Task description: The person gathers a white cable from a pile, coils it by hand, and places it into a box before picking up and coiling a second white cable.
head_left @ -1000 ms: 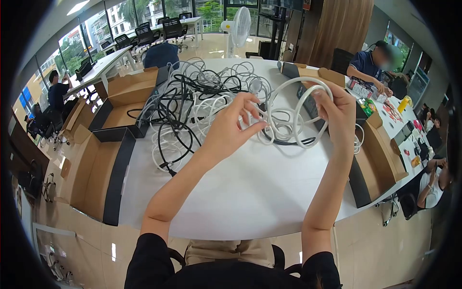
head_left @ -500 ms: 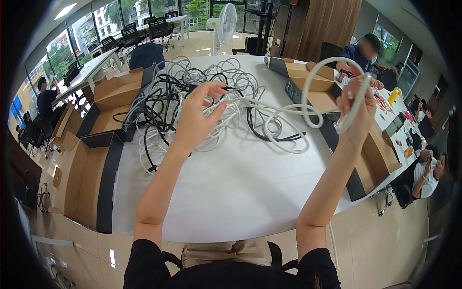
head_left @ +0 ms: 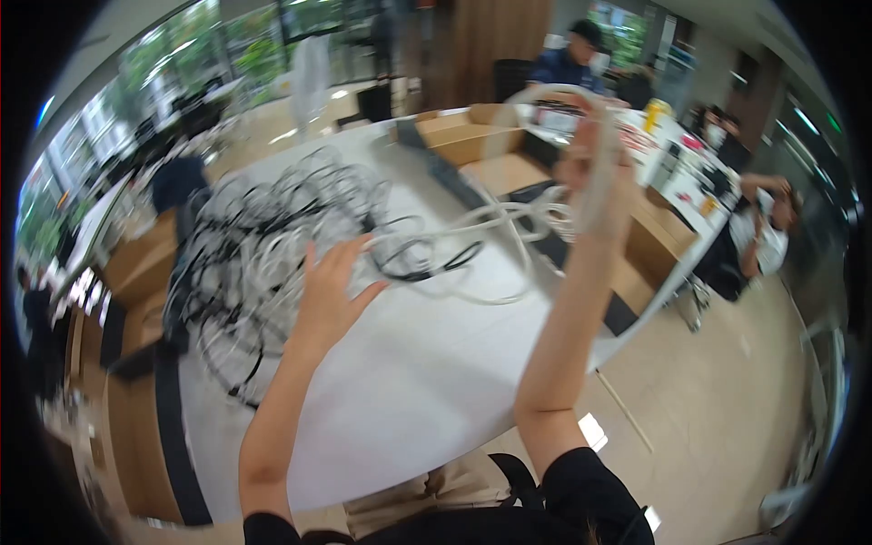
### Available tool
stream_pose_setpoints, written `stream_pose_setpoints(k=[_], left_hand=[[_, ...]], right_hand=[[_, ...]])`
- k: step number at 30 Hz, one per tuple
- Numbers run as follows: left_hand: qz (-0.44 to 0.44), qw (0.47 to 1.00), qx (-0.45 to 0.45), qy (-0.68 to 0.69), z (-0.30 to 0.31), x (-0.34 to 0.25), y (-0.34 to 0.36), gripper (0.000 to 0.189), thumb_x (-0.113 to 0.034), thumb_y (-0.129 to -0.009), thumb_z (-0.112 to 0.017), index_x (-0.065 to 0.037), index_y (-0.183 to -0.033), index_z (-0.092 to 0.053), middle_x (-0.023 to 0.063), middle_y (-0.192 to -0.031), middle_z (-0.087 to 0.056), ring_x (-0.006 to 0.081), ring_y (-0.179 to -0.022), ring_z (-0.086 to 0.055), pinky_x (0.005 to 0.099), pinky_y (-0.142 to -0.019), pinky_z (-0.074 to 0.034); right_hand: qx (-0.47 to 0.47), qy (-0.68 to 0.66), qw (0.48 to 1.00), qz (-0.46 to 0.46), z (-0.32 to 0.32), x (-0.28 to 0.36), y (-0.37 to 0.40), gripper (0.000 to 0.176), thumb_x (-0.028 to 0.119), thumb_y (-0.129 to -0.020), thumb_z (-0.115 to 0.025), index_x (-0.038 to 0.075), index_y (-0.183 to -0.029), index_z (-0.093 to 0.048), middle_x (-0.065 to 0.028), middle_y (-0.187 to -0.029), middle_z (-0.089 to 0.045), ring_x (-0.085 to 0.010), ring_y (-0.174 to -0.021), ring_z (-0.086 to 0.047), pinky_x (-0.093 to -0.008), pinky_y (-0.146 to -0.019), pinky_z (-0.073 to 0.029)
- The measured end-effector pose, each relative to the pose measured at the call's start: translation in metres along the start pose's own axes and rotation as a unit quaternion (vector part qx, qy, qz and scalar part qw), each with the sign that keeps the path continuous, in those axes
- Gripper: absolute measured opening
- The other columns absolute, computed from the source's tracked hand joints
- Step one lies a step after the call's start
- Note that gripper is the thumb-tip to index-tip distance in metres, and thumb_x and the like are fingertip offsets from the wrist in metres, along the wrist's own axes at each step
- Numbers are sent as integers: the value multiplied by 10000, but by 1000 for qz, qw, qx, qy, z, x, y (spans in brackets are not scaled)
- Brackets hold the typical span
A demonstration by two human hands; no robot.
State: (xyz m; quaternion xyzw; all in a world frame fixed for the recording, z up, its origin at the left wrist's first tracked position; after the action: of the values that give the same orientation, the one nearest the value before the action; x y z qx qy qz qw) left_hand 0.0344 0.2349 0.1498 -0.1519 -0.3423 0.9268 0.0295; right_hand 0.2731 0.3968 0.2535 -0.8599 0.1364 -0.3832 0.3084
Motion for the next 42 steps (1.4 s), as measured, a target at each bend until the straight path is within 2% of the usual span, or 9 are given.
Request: stream_pose_setpoints(k=[7,11,14,19,26,30,31,37,42], left_hand=[[44,990,-15,131,-3,-53,-33,181,-46,-706,-658,-23,-878,-607,93,-805,-606,221,-730,-570,328,-661,-423],[-134,983,18,127,-2,-92,-38,250,-13,-710,-634,6,-955,-589,117,-862,-613,211,-755,-586,283,-665,-440],[84,870,101,475,-37,-42,-24,457,-180,-755,-602,25,-1150,-498,144,-999,-600,232,-856,-599,295,-760,-451],[215,803,283,478,-64,-43,-7,680,-511,-874,-327,-18,-1337,-253,215,-1083,-567,268,-900,-620,299,-582,-546],[176,688,225,667,-72,-30,-11,556,-478,-902,-334,-61,-1269,-357,208,-1071,-571,268,-846,-633,336,-653,-551],[278,671,-29,687,-56,59,-10,433,-395,-897,-434,-103,-1216,-428,109,-1072,-576,238,-934,-599,361,-802,-508],[144,658,31,738,-38,38,-26,428,-352,-898,-459,-106,-1245,-411,102,-1172,-524,221,-1067,-527,359,-873,-460],[125,856,-57,499,38,46,-35,503,-251,-880,-468,-3,-1296,-334,176,-1309,-387,255,-1209,-402,310,-980,-379],[45,701,-52,710,64,29,-40,598,-77,-744,-479,63,-1298,-299,223,-1374,-264,293,-1294,-254,340,-1039,-304]], right_hand=[[144,-9,989,8,-46,22,20,174,105,-814,-610,4,-955,-630,22,-630,-544,-5,-495,-429,-154,-411,-302],[209,-10,978,6,-54,25,22,137,46,-807,-598,-26,-920,-628,6,-602,-541,-8,-471,-421,-158,-409,-303],[246,-20,969,21,-67,27,29,157,57,-833,-556,-36,-948,-612,0,-612,-533,-17,-480,-422,-166,-420,-309],[305,-33,951,25,-105,13,48,123,44,-854,-486,-23,-863,-589,-21,-615,-517,-50,-526,-473,-185,-470,-364],[410,17,907,93,-143,14,85,75,50,-778,-575,-6,-824,-594,-62,-704,-611,-133,-663,-585,-264,-592,-453],[420,104,883,184,-141,23,89,93,31,-751,-597,7,-839,-612,-80,-689,-596,-177,-675,-589,-280,-598,-449],[393,111,894,183,-135,23,82,96,17,-742,-596,-5,-835,-607,-89,-676,-590,-169,-642,-584,-271,-578,-446],[310,190,927,97,-91,20,43,132,-38,-719,-586,-16,-843,-626,-69,-645,-600,-92,-518,-526,-211,-481,-406],[345,191,919,21,-72,14,37,224,-66,-708,-572,10,-900,-657,-35,-701,-634,-34,-505,-497,-170,-451,-378]])
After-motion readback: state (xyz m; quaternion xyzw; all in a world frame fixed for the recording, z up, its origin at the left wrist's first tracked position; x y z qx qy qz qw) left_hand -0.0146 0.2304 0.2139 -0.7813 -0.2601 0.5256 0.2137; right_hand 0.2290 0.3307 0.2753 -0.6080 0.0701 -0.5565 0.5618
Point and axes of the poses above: each hand's wrist, its own y-axis away from the middle knuckle, its own z-axis out of the back of the hand, x = y × z, the point moved 10 cm from there along -y, towards the middle knuckle
